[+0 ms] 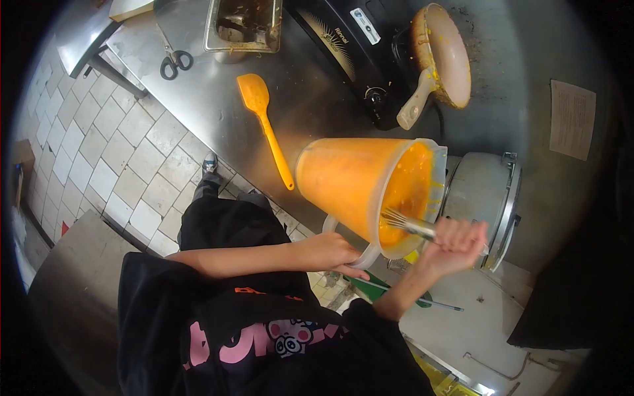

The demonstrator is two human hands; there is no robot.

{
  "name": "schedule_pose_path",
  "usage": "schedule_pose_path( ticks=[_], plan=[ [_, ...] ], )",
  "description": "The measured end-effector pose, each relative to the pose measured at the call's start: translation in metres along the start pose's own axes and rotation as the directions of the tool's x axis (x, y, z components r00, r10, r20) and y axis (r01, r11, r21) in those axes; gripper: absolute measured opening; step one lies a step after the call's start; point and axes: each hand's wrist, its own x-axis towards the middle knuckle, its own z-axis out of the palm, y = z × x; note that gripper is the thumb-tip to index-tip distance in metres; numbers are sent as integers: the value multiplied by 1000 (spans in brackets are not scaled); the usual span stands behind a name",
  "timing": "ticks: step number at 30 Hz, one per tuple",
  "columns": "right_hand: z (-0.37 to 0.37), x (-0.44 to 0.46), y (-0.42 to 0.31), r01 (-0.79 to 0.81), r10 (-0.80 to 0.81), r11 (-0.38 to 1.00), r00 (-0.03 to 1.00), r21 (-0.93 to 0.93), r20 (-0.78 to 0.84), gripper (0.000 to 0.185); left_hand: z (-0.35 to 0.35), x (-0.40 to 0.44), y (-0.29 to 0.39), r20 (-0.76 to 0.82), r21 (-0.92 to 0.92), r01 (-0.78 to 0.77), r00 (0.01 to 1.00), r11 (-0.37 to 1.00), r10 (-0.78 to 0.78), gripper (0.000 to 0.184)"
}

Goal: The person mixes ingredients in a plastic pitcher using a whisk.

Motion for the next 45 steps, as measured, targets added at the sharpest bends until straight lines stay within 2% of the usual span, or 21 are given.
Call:
schedule_pose_path(
  ticks=[2, 4, 6, 9, 12, 14, 16, 20, 22, 23, 27, 28, 30, 32, 35, 36, 38, 40, 42, 43, 45],
  plan=[
    [-13, 9, -35, 175, -175, 985, 984, -3, -40, 41, -1, -1, 1, 26, -36, 14, 1000, 999, -13, 52],
    [-17, 11, -69, 256, -257, 966, 967, 31, 6, 42, -2, 0, 1, 32, -37, 16, 999, 999, -15, 52],
    [-21, 13, -95, 291, -305, 952, 930, 95, 206, 43, -2, -1, 1, 32, -38, 23, 999, 999, -22, 53],
    [-20, 14, -112, 311, -357, 932, 882, 188, 308, 43, -2, -1, 2, -6, -77, 10, 1000, 997, -10, 53],
    [-18, 19, -101, 366, -398, 915, 885, 167, 241, 43, -5, -1, 4, 30, -36, 34, 999, 999, -33, 52],
    [-13, 23, -81, 353, -381, 921, 902, 163, 203, 42, -1, -2, 1, 1, -49, 8, 1000, 999, -8, 51],
    [-10, 27, -58, 293, -307, 945, 948, 144, 85, 41, 3, -3, -1, -32, -64, 0, 999, 998, -2, 50],
    [-5, 28, -18, 161, -170, 977, 984, 140, 53, 40, 6, -3, -3, -65, -43, -21, 998, 999, 18, 49],
    [4, 20, -1, 94, -93, 995, 995, 28, -40, 40, 2, -3, -1, -76, -55, -15, 997, 998, 11, 48],
    [8, 18, 7, 81, -81, 997, 996, -5, -29, 39, 0, -3, 0, -81, -63, -13, 997, 998, 8, 47],
    [21, 4, 26, -12, 0, 996, 989, -83, -150, 39, 6, -3, -4, -99, -5, -25, 995, 1000, 24, 45],
    [19, 2, 27, -11, -3, 996, 988, -91, -155, 39, 6, -3, -4, -92, -14, -15, 996, 1000, 14, 45],
    [11, -3, 25, -18, 12, 978, 999, -208, -29, 40, 5, -3, -3, -82, -27, -9, 997, 1000, 7, 45],
    [7, 5, 11, 6, -19, 981, 998, -191, -66, 40, 4, -3, -3, -27, 4, 7, 1000, 1000, -7, 44],
    [17, 15, 3, 103, -136, 973, 979, -206, -152, 40, 3, -2, -4, -36, -21, -20, 999, 1000, 20, 45],
    [19, 11, 12, 101, -138, 972, 977, -212, -164, 40, 1, -3, -2, -26, -31, -19, 999, 999, 18, 45],
    [20, 5, 28, -48, 21, 978, 991, -202, -134, 40, -8, 0, 1, 9, -16, 5, 1000, 1000, -5, 45],
    [16, 14, 16, -14, -20, 970, 991, -243, -135, 40, -11, 1, 0, 13, -9, 5, 1000, 1000, -5, 45],
    [27, 18, 13, 50, -109, 972, 961, -230, -255, 40, -9, 0, 1, 19, -10, 16, 1000, 1000, -15, 45],
    [21, 14, 27, 14, -63, 973, 977, -230, -206, 38, -8, 0, 1, 18, -24, 19, 1000, 1000, -18, 45],
    [23, 12, 24, -9, -46, 967, 977, -255, -208, 38, -9, 0, 1, 22, -32, 15, 1000, 999, -14, 44]
  ],
)
